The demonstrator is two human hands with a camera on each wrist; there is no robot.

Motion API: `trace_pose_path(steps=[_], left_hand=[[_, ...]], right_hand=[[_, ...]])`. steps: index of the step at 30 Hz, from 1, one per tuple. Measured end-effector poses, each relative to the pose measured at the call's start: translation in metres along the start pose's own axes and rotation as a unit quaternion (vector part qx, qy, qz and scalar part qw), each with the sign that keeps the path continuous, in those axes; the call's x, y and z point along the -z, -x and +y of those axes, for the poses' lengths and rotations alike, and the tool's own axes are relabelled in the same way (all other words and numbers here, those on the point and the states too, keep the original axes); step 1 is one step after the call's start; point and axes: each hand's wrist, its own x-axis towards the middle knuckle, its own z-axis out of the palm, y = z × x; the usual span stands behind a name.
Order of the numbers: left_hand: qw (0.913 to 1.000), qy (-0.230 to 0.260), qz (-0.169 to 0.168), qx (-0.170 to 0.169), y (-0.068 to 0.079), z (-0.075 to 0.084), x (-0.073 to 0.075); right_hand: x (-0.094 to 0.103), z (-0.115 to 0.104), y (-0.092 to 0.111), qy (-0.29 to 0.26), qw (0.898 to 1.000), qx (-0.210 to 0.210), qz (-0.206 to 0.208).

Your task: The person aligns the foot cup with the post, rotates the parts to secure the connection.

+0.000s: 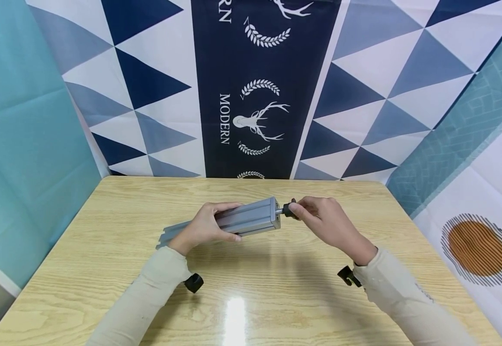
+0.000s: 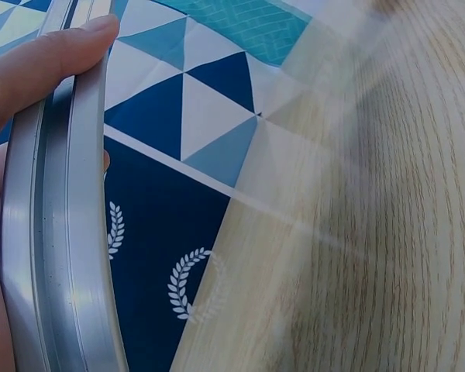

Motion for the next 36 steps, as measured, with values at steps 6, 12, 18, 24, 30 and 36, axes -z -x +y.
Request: trace_pose_path(steps=[6,12,18,24,30,36], left_hand=[[1.0000,0.009,0.002,0.000,-0.001,-0.002,0.000],[1.0000,0.007,0.004,0.001,-0.001,0.000,0.000],[1.0000,-0.002,0.005,-0.003,0.000,0.002,-0.001],[0.9999,0.010,-0.007,-0.003,0.000,0.001,-0.003],[0.9999,0.011,-0.005,-0.006,0.000,0.001,-0.002],[0.9999,0.011,-0.002,-0.002,0.000,0.001,-0.001]], right_hand=[[0.008,0.001,0.002,0.017,0.996,0.084,-0.023],[0.008,0.002,0.002,0.069,0.976,0.205,0.012],[0.001,0.002,0.003,0.027,0.994,0.107,0.010],[-0.004,0.001,0.001,-0.005,0.999,-0.033,0.011],[0.000,0.003,0.001,0.006,0.999,-0.032,-0.016],[0.008,0.003,0.004,0.029,0.995,0.095,-0.023]])
